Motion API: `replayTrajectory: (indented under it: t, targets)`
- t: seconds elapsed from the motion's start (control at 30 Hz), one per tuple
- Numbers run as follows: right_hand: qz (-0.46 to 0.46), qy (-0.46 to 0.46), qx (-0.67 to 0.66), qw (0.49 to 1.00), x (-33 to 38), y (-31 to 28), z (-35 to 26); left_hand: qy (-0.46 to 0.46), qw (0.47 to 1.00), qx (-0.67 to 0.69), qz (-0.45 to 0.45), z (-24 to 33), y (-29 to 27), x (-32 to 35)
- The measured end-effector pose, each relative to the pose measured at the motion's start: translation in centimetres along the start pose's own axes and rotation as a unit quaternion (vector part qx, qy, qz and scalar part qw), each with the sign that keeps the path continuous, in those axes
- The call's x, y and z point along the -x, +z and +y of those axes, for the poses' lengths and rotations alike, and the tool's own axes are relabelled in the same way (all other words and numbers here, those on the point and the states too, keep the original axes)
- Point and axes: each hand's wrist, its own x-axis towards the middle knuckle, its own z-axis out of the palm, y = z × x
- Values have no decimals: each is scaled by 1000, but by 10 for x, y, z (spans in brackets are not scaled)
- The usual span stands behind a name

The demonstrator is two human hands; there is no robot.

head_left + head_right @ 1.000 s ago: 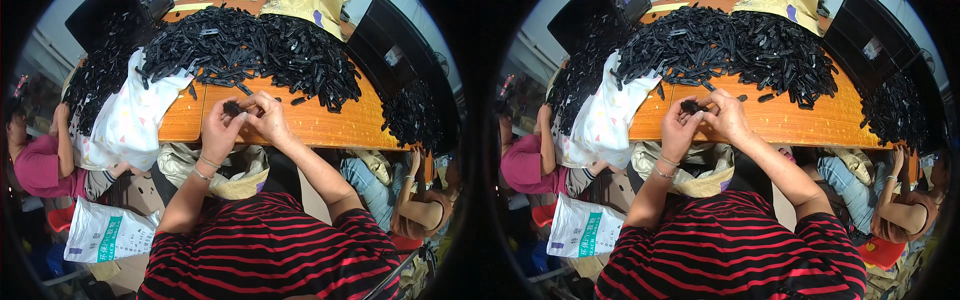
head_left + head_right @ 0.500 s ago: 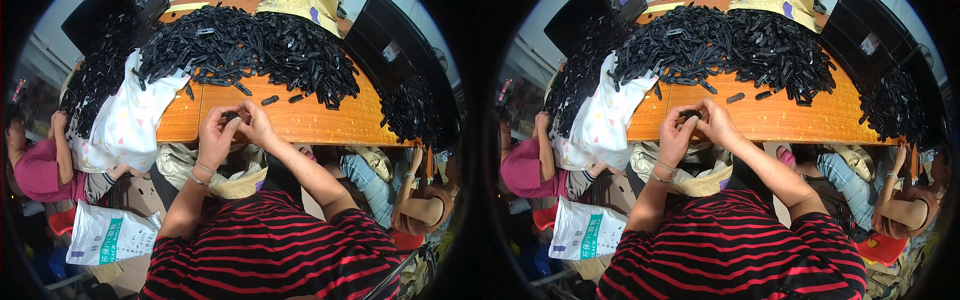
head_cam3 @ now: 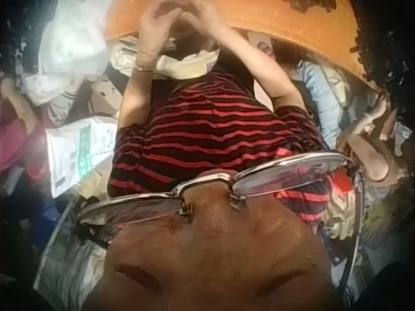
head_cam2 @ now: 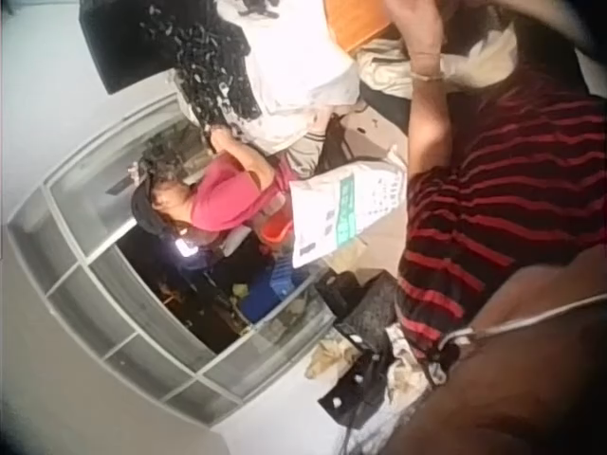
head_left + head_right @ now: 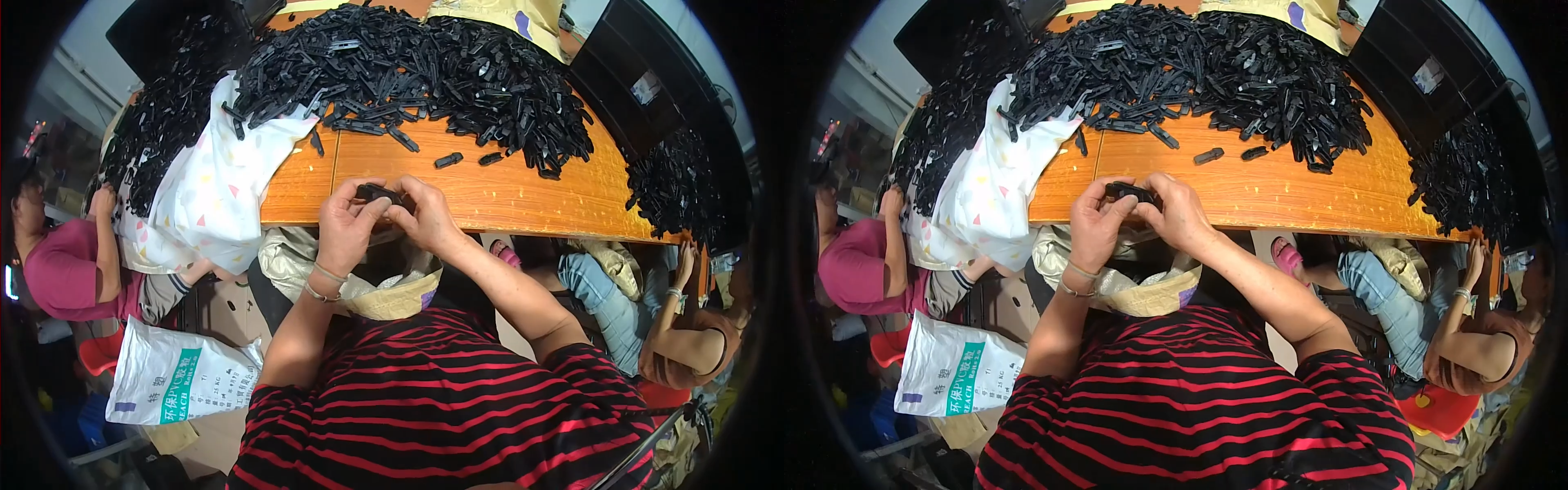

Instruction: Sorting and inspecting a large pile of black plastic components on a workshop table.

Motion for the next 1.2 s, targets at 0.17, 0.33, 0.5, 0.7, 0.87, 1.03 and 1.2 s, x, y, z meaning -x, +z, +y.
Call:
replayTrajectory:
  t: [0.17, 0.33, 0.5, 0.7, 0.87, 1.03, 1.2]
  targets:
    - [12, -17, -30, 999, 0, -5, -8, -25, 1000, 1, 4, -1, -2, -3]
    - [-42, 45, 4, 998, -5, -9, -2, -53, 998, -4, -28, 4, -8, -6]
    - [-112, 161, -178, 964, -9, -13, -12, -53, 997, 11, -62, 4, -17, -8]
    - [-72, 110, -110, 985, -7, -13, -3, -44, 997, -19, -54, 7, -11, -6]
    - [-107, -60, 57, 991, -1, -30, -3, -73, 983, -144, -86, 6, -24, 15]
    - [-1, -72, 260, 963, -24, -81, 7, -53, 953, -271, -126, 17, -46, 32]
    - [-36, -90, 400, 911, -37, -98, 41, 110, 881, -443, 121, 5, -80, -42]
